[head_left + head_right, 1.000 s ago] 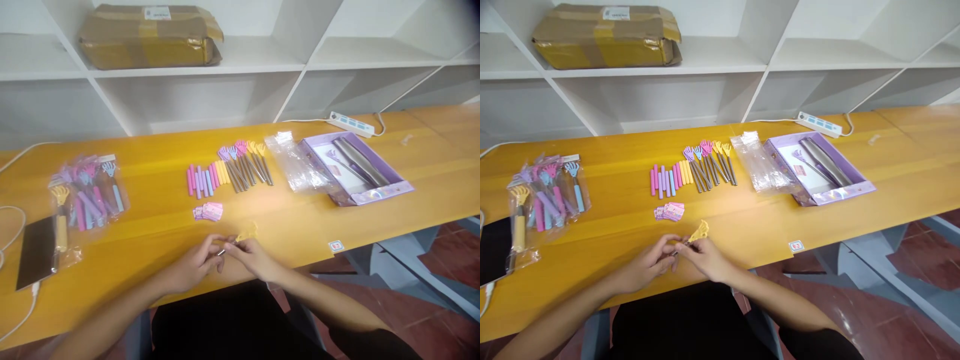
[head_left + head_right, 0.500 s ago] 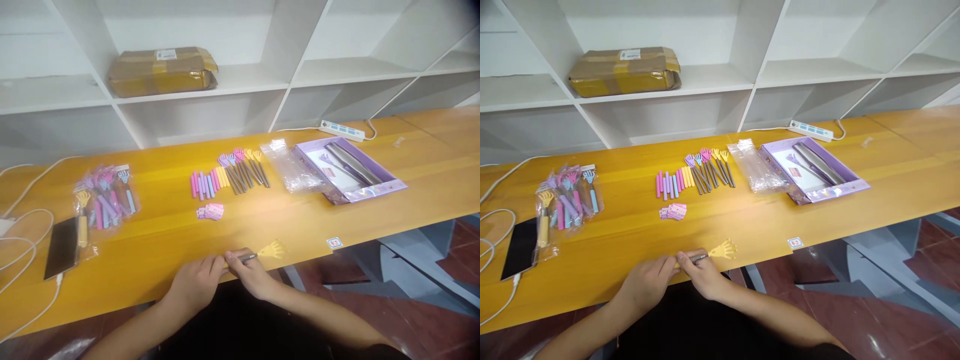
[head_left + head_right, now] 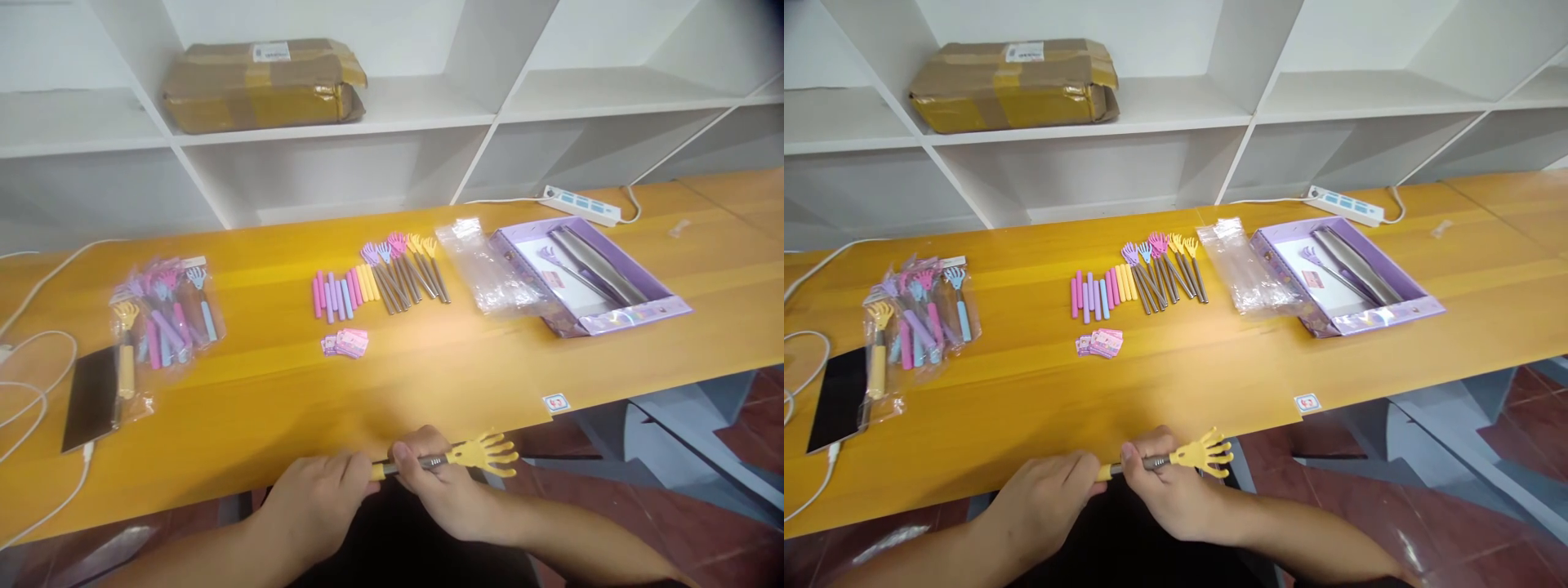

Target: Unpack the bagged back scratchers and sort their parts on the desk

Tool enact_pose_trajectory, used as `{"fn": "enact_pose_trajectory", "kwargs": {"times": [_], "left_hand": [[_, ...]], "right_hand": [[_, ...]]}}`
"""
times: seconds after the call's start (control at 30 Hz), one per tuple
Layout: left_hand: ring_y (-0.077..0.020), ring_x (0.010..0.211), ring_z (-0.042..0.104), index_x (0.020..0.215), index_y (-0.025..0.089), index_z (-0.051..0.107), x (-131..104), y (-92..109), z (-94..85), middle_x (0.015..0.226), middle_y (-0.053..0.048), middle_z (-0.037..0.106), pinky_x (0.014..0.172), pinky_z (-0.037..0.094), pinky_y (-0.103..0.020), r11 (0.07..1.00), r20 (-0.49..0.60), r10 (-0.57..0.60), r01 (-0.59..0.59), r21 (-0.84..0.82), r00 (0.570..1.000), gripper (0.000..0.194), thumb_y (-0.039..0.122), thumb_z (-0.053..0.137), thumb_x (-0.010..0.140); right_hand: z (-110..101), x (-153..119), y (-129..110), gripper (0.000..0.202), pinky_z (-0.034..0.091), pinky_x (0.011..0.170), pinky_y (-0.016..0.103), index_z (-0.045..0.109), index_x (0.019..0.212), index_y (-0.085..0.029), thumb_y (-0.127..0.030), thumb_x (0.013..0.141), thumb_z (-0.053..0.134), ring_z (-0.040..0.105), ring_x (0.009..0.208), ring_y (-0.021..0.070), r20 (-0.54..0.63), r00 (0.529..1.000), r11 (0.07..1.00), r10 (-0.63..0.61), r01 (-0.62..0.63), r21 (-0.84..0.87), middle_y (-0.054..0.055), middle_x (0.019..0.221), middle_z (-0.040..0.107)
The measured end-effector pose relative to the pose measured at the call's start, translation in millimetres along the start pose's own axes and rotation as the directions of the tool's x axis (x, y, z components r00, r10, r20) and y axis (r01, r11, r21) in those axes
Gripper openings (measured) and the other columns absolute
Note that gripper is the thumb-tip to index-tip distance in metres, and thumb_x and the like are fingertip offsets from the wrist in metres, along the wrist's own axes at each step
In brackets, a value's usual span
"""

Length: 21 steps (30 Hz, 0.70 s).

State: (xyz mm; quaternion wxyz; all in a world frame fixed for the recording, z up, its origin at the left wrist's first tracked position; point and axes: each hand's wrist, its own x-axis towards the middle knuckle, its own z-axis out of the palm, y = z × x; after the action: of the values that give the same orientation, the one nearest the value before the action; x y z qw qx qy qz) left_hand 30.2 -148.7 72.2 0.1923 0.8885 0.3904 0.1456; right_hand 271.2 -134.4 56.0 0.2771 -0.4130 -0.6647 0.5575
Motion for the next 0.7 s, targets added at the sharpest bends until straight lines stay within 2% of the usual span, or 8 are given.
{"fn": "enact_pose_trajectory", "kwargs": {"times": [0.13,0.3,0.43,0.5,0.53,0.6,0.63,0.7], "left_hand": [[-0.0197,0.049,0.059,0.088,0.025,0.054,-6,0,-6.0,0.065,-0.001,0.065,0.047,0.029,-0.032,0.996,0.053,-0.049,0.053,-0.076,0.997,0.03,0.032,0.043,0.115],[-0.0197,0.048,0.059,0.087,0.026,0.056,-15,3,-10.6,0.063,-0.001,0.065,0.047,0.03,-0.032,0.968,0.177,-0.144,0.176,-0.179,0.973,0.028,0.033,0.047,0.112],[-0.0216,0.049,0.062,0.085,0.028,0.06,-36,-1,-18.0,0.063,0.0,0.068,0.047,0.034,-0.031,0.943,0.234,-0.226,0.272,-0.191,0.946,0.025,0.033,0.052,0.108],[-0.0229,0.053,0.064,0.084,0.029,0.064,-53,-11,-27.4,0.064,0.0,0.068,0.051,0.042,-0.03,0.911,0.192,-0.336,0.369,-0.181,0.922,0.026,0.041,0.054,0.106],[-0.0238,0.056,0.065,0.085,0.03,0.066,-62,-19,-33.4,0.065,-0.001,0.068,0.054,0.046,-0.03,0.889,0.153,-0.402,0.425,-0.17,0.903,0.029,0.045,0.053,0.106],[-0.0259,0.062,0.068,0.091,0.031,0.069,-78,-34,-46.2,0.07,-0.002,0.07,0.059,0.051,-0.032,0.853,0.1,-0.488,0.498,-0.153,0.867,0.034,0.049,0.046,0.108],[-0.0264,0.065,0.07,0.093,0.031,0.069,-84,-41,-52.0,0.072,-0.003,0.071,0.061,0.053,-0.032,0.836,0.083,-0.52,0.527,-0.154,0.85,0.037,0.051,0.043,0.109],[-0.025,0.066,0.069,0.091,0.029,0.066,-86,-52,-60.7,0.074,-0.002,0.07,0.062,0.053,-0.031,0.803,0.075,-0.565,0.569,-0.177,0.821,0.042,0.054,0.039,0.111]], "right_hand": [[-15,3,-18,0.055,0.028,0.059,0.03,0.033,0.07,-0.022,-0.049,0.117,0.033,0.031,0.057,0.0112,0.078,0.996,0.986,-0.049,0.061,-0.154,-0.004,0.063,0.031],[-20,17,-48,0.056,0.028,0.056,0.031,0.028,0.068,-0.023,-0.053,0.115,0.031,0.029,0.052,0.012,0.13,0.989,0.99,-0.072,0.087,-0.108,-0.004,0.059,0.03],[-27,11,-49,0.06,0.027,0.051,0.03,0.032,0.063,-0.023,-0.055,0.114,0.04,0.031,0.048,0.0111,0.152,0.988,0.997,-0.039,0.048,-0.057,-0.004,0.055,0.032],[-46,1,-45,0.064,0.03,0.045,0.031,0.039,0.058,-0.024,-0.06,0.111,0.044,0.034,0.044,0.0134,-0.09,0.994,0.997,-0.056,0.051,-0.057,-0.002,0.052,0.035],[-61,-4,-43,0.065,0.033,0.042,0.032,0.044,0.055,-0.026,-0.063,0.108,0.045,0.036,0.044,0.0157,-0.257,0.964,0.995,-0.073,0.053,-0.083,0.0,0.051,0.037],[-99,-13,-43,0.062,0.032,0.036,0.036,0.044,0.052,-0.032,-0.069,0.102,0.046,0.031,0.042,0.0192,-0.542,0.831,0.988,-0.125,0.055,-0.143,0.001,0.05,0.03],[-120,-14,-44,0.061,0.029,0.034,0.037,0.037,0.051,-0.034,-0.071,0.099,0.046,0.023,0.042,0.0192,-0.634,0.76,0.985,-0.141,0.047,-0.163,-0.001,0.05,0.023],[-160,-9,-46,0.064,0.023,0.037,0.037,0.018,0.054,-0.033,-0.074,0.095,0.046,0.011,0.044,0.0168,-0.73,0.67,0.985,-0.132,0.007,-0.172,-0.003,0.055,0.008]]}}
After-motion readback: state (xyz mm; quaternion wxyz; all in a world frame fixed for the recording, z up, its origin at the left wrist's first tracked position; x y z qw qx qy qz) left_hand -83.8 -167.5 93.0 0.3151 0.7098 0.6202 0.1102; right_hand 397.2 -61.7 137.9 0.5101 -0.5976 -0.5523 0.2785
